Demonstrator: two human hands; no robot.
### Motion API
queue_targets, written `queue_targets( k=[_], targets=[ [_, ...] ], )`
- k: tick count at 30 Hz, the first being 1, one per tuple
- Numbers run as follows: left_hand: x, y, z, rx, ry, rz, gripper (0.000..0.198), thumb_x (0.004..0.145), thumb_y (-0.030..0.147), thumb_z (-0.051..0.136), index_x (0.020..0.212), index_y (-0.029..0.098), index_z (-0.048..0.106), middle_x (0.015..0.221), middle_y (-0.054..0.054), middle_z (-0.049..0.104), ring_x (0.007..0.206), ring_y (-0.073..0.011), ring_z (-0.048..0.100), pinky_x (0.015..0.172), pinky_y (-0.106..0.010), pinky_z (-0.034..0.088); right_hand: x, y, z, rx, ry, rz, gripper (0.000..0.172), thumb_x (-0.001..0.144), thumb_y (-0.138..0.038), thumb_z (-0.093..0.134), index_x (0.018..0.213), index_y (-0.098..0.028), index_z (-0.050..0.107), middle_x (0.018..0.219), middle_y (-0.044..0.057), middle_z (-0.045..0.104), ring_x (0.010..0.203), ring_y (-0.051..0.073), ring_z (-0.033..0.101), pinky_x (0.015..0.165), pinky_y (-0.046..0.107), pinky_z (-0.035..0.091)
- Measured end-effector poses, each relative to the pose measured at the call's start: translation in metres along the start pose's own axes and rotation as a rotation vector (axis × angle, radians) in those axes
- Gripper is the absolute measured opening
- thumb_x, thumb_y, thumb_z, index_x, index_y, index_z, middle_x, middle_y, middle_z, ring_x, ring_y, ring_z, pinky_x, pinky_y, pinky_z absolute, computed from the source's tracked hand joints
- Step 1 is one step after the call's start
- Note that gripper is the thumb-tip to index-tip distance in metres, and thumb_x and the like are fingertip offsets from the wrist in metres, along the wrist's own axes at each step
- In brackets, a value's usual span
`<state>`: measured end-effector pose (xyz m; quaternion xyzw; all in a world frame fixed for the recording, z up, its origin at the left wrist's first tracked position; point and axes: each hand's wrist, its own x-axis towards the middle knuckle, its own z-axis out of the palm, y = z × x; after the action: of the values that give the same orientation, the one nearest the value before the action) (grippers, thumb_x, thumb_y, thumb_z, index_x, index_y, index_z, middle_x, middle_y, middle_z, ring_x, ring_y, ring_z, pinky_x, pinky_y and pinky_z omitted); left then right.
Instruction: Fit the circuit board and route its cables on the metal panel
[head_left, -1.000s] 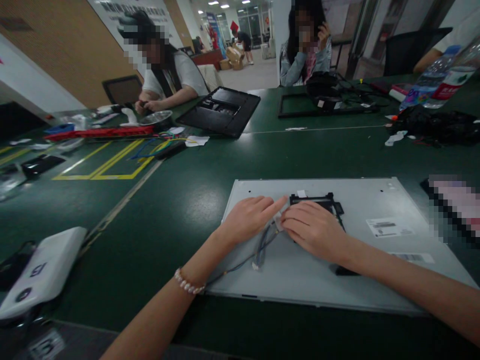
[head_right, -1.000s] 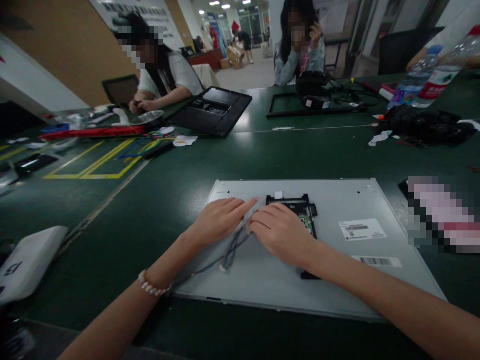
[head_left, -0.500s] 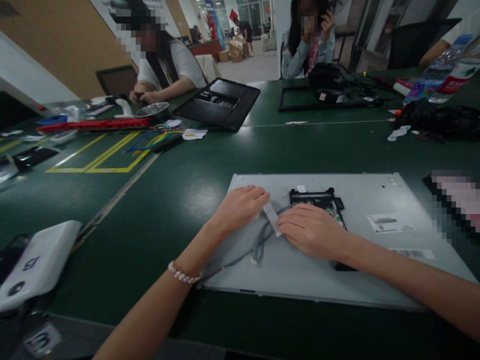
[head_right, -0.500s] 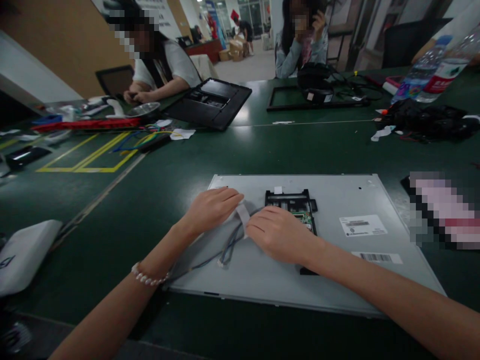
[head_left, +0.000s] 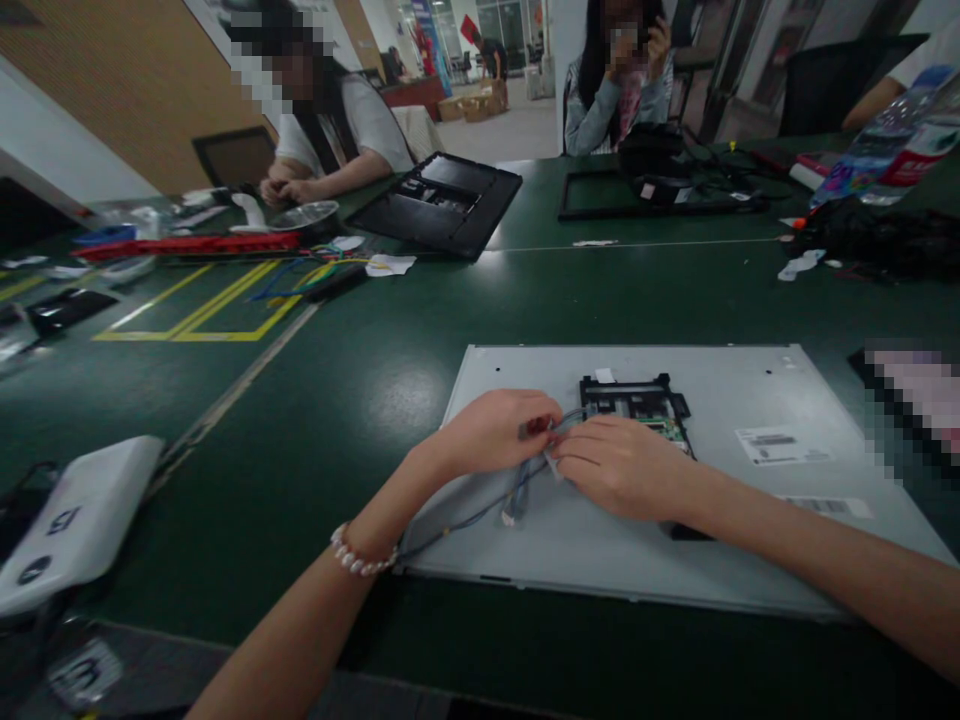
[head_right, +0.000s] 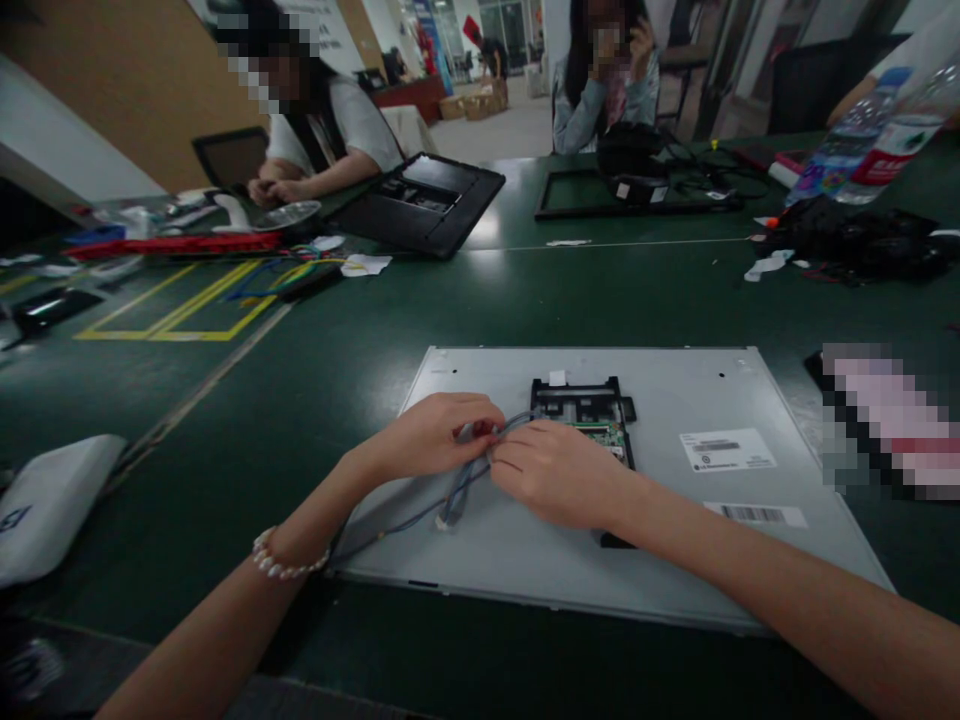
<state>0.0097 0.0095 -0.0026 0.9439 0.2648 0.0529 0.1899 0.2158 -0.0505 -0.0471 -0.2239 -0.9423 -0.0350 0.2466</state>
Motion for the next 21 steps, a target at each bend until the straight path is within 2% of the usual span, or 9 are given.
queue_targets(
  k=[3, 8, 11, 16, 21],
  targets=[
    [0.001, -0.003, 0.001, 0.008, -0.063, -0.029, 0.011, 0.084, 0.019, 0.051, 0.091, 0.017, 0.059, 0.083, -0.003, 0.062, 0.075, -0.0141, 0.057, 0.068, -0.025, 0.041, 0.001, 0.0, -0.001, 0.014, -0.012, -0.006, 0.02, 0.093, -0.012, 0.05, 0.098, -0.012, 0.07, 0.097, 0.01, 0.074, 0.09, 0.018, 0.065, 0.082, 0.035, 0.049],
    [0.002, -0.002, 0.001, 0.132, -0.067, -0.006, 0.012, 0.088, 0.022, 0.05, 0.082, 0.016, 0.058, 0.089, -0.006, 0.059, 0.084, -0.0175, 0.054, 0.075, -0.029, 0.042, 0.004, 0.0, -0.003, 0.006, -0.043, -0.032, 0.018, 0.092, -0.014, 0.051, 0.092, -0.011, 0.069, 0.095, 0.008, 0.073, 0.087, 0.019, 0.064, 0.081, 0.036, 0.048],
    [0.002, 0.002, 0.0, 0.18, -0.061, 0.008, 0.014, 0.089, 0.023, 0.051, 0.084, 0.015, 0.06, 0.093, -0.008, 0.059, 0.088, -0.0185, 0.053, 0.078, -0.03, 0.042, 0.004, 0.0, -0.003, -0.003, -0.071, -0.041, 0.018, 0.092, -0.016, 0.051, 0.088, -0.013, 0.068, 0.096, 0.008, 0.072, 0.086, 0.019, 0.063, 0.081, 0.036, 0.047],
    [0.001, 0.006, 0.0, 0.294, -0.021, 0.009, 0.016, 0.089, 0.024, 0.052, 0.084, 0.015, 0.063, 0.096, -0.009, 0.058, 0.086, -0.0196, 0.052, 0.081, -0.033, 0.042, 0.004, -0.001, -0.002, -0.071, -0.066, -0.084, 0.021, 0.095, -0.014, 0.049, 0.086, -0.015, 0.067, 0.092, 0.007, 0.072, 0.081, 0.017, 0.062, 0.078, 0.034, 0.046],
    [0.001, 0.009, 0.001, 0.324, -0.05, 0.009, 0.015, 0.09, 0.023, 0.051, 0.086, 0.014, 0.063, 0.095, -0.009, 0.059, 0.082, -0.0187, 0.054, 0.077, -0.033, 0.043, 0.006, -0.011, -0.007, -0.159, -0.114, -0.119, 0.022, 0.094, -0.01, 0.047, 0.084, -0.015, 0.067, 0.085, 0.008, 0.07, 0.074, 0.017, 0.061, 0.075, 0.034, 0.046]
  ],
)
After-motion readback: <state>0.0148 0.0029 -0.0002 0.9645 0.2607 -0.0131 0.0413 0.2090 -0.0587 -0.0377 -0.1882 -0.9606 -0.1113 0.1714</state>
